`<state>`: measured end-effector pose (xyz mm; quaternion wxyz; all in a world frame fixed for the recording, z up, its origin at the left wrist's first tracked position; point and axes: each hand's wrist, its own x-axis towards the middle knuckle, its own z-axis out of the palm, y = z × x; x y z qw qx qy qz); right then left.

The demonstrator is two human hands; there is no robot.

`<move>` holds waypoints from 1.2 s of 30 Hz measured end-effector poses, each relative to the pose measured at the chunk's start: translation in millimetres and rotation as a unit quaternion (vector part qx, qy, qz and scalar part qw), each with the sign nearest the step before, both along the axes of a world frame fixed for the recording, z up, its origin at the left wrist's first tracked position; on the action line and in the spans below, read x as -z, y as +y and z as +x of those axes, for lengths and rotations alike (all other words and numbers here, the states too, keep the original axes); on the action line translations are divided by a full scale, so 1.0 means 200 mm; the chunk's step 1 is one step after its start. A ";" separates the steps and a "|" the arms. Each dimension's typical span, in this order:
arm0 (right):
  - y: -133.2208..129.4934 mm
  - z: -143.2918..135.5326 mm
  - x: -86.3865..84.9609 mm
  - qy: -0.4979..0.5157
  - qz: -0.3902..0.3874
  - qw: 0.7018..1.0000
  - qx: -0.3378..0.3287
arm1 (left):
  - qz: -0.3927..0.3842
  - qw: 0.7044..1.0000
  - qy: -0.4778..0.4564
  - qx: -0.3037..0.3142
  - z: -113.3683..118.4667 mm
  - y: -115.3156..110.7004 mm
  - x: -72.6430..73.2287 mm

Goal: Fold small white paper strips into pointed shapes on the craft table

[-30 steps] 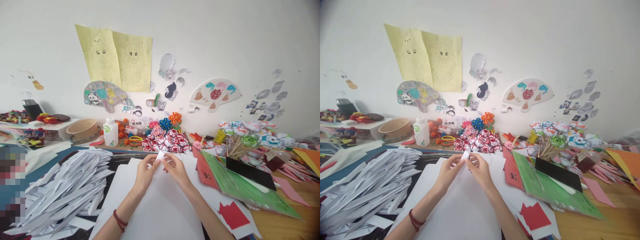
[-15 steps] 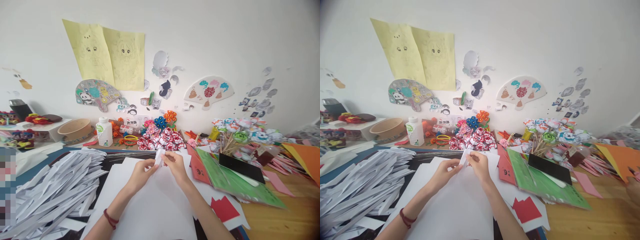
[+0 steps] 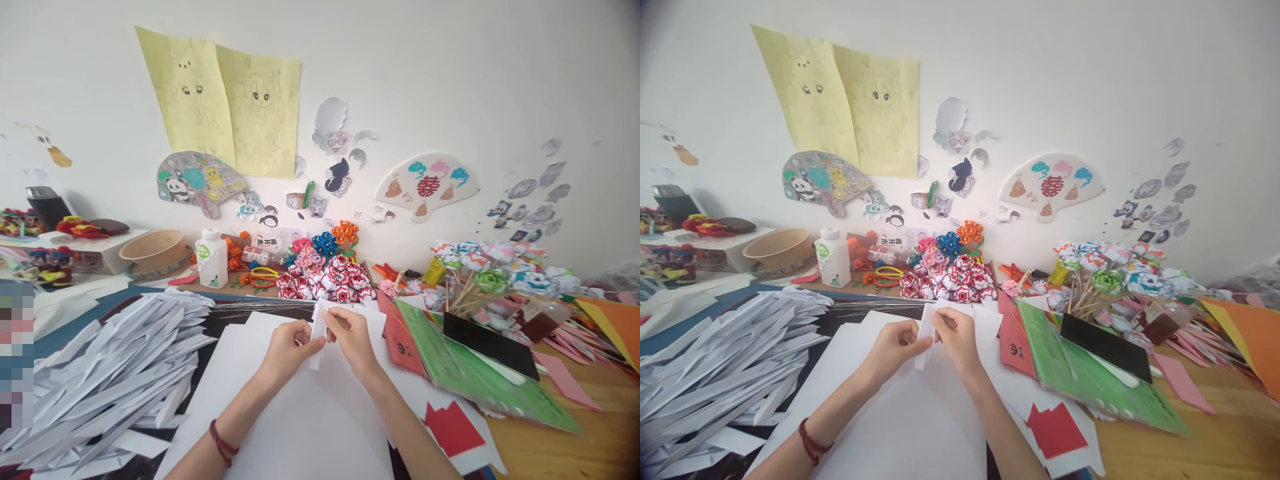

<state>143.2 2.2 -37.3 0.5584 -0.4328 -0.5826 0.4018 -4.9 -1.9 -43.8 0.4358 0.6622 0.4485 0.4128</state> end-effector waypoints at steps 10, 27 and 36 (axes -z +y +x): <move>-0.02 -0.01 -0.01 -0.032 0.021 0.999 0.001 | -0.015 0.998 -0.007 0.068 -0.04 0.00 -0.07; -0.03 -0.01 -0.02 -0.067 0.054 0.996 0.019 | 0.078 0.996 0.014 -0.045 -0.08 0.01 -0.11; -0.04 -0.03 -0.02 -0.064 0.050 0.997 -0.007 | 0.097 0.992 -0.016 -0.076 -0.07 -0.01 -0.13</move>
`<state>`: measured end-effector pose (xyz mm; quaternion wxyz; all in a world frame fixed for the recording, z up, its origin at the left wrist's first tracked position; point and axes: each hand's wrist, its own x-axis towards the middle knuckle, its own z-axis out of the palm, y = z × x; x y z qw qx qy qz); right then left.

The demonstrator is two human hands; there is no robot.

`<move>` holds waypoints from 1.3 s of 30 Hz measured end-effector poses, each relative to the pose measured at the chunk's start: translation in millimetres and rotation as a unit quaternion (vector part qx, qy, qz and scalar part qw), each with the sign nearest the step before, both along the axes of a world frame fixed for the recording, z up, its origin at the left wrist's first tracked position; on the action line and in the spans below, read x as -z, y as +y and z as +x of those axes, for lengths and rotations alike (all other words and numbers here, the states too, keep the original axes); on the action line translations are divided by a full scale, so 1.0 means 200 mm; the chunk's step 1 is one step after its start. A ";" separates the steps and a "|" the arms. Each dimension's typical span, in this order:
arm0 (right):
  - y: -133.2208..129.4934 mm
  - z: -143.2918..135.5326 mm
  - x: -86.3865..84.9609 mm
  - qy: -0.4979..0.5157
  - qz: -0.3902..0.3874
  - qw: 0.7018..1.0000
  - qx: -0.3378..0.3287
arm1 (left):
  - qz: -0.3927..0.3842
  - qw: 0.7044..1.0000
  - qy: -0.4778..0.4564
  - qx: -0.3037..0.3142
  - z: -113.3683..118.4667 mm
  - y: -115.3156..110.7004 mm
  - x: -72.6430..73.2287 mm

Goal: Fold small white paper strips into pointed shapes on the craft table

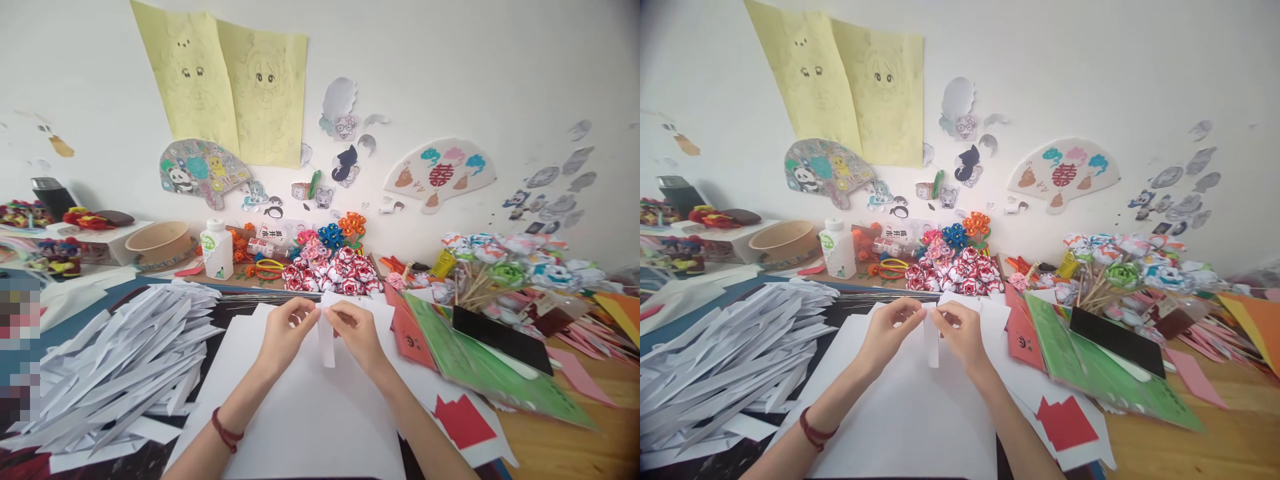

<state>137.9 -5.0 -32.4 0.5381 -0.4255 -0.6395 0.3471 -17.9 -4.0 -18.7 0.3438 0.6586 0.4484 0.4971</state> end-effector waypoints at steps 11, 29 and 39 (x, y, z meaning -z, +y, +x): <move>0.01 0.00 0.01 -0.020 -0.010 1.000 0.014 | 0.001 1.000 0.008 -0.011 0.00 -0.01 0.00; 0.01 0.03 -0.01 0.055 -0.057 0.997 -0.026 | 0.007 0.999 0.028 -0.014 0.00 -0.02 -0.01; 0.02 0.05 0.00 0.052 -0.054 0.996 -0.045 | 0.018 0.998 0.047 -0.022 0.00 -0.03 -0.02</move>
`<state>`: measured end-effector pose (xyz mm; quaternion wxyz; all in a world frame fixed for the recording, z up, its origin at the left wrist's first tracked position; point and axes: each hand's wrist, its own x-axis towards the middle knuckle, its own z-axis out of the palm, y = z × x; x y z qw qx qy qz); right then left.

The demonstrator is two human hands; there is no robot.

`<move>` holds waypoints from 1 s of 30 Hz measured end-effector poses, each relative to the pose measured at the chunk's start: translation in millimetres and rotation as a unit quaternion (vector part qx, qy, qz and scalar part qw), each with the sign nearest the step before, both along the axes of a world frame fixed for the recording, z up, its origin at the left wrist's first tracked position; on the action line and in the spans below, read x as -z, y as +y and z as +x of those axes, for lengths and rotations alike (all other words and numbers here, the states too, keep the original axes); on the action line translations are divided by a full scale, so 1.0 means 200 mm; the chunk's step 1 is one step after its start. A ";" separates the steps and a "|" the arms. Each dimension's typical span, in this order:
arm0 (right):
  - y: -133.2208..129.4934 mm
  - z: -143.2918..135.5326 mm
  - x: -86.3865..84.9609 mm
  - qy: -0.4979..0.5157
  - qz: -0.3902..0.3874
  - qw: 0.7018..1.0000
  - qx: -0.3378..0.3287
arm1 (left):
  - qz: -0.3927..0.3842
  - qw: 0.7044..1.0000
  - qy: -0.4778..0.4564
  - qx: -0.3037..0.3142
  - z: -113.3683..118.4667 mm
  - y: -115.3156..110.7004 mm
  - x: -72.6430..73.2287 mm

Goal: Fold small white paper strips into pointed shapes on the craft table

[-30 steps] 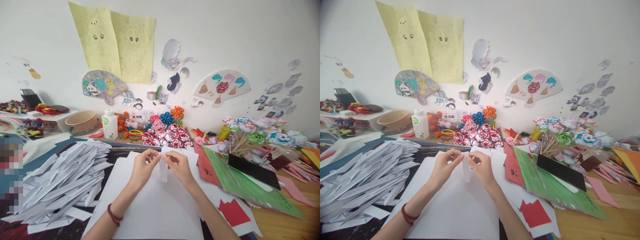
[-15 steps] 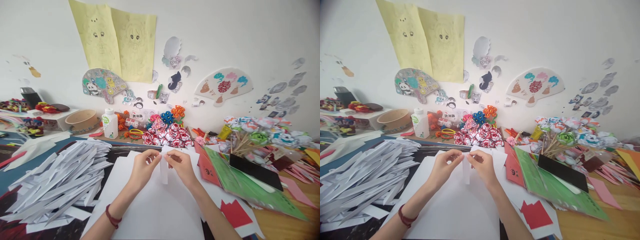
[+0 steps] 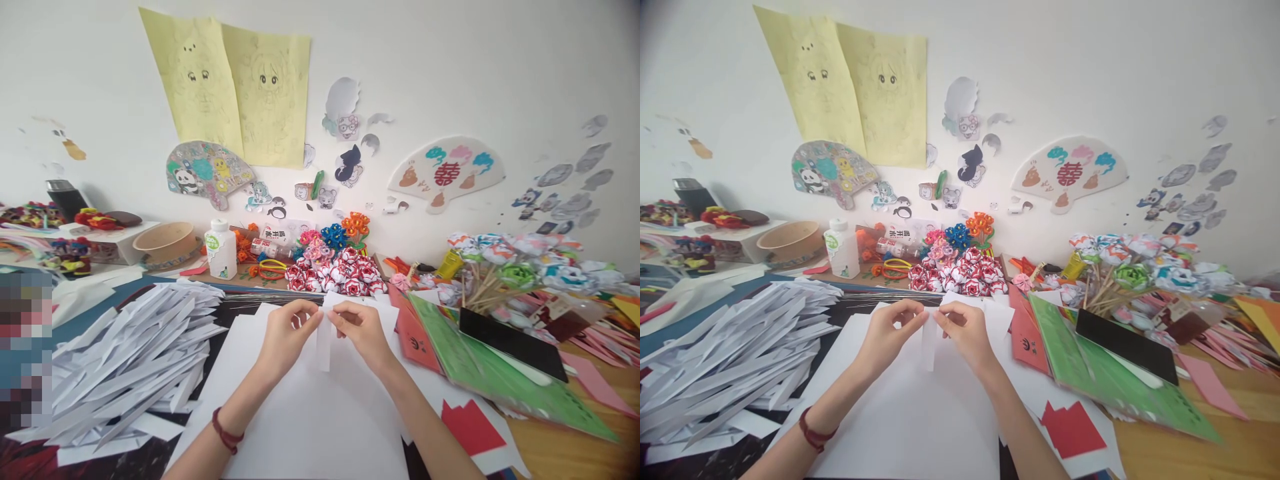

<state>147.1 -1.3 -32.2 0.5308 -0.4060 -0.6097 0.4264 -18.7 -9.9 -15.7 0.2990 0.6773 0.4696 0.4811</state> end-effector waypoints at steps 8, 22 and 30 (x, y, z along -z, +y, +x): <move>0.00 -0.01 -0.01 0.002 -0.003 1.000 -0.008 | -0.003 1.000 -0.004 -0.008 0.00 0.02 0.02; 0.00 0.02 0.01 -0.051 -0.018 0.998 -0.011 | -0.004 1.000 0.005 0.007 0.00 0.01 0.01; 0.00 -0.01 0.01 -0.022 -0.009 1.000 -0.019 | -0.025 0.999 0.014 0.026 0.02 0.01 0.02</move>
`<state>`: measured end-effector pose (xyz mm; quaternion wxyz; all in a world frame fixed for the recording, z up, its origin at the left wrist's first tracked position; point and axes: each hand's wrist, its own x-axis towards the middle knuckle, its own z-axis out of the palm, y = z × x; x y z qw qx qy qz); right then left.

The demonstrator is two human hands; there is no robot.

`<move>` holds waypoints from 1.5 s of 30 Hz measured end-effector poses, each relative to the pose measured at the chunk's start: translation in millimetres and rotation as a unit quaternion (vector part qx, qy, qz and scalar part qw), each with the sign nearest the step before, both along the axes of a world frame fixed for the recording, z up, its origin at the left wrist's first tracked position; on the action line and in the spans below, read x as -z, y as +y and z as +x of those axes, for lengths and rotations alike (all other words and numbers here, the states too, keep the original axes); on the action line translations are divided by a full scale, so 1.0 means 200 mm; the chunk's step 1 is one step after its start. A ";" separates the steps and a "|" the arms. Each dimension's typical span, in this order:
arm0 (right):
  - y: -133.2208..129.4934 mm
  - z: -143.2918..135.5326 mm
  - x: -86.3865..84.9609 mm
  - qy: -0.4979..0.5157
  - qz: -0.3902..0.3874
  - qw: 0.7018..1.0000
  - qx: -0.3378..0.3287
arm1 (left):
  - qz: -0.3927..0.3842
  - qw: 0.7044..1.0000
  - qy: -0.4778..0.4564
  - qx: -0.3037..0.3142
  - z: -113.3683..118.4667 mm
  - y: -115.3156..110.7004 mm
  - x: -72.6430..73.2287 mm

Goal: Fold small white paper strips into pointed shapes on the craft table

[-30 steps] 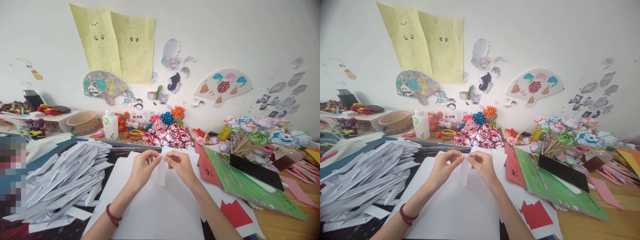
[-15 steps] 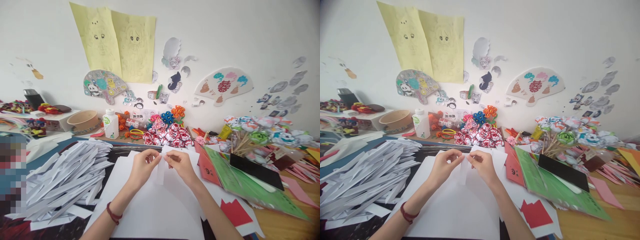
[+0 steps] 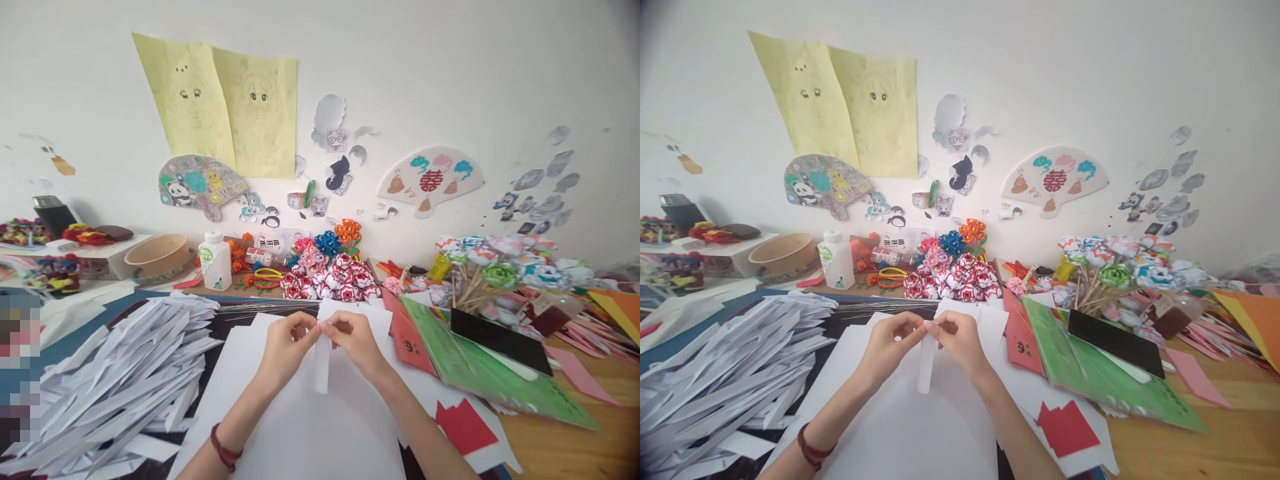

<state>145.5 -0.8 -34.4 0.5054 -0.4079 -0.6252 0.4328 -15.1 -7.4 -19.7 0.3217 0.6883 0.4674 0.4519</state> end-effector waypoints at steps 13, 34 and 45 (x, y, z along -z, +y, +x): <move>-0.01 0.01 -0.04 0.044 -0.043 0.998 -0.013 | -0.019 0.996 -0.008 0.088 0.02 -0.02 -0.01; 0.00 0.01 -0.01 0.064 -0.056 0.996 -0.028 | -0.012 0.998 -0.023 0.050 0.06 -0.02 0.01; -0.01 -0.08 0.06 0.099 -0.017 0.992 0.075 | -0.047 0.996 -0.071 0.000 0.10 0.00 0.11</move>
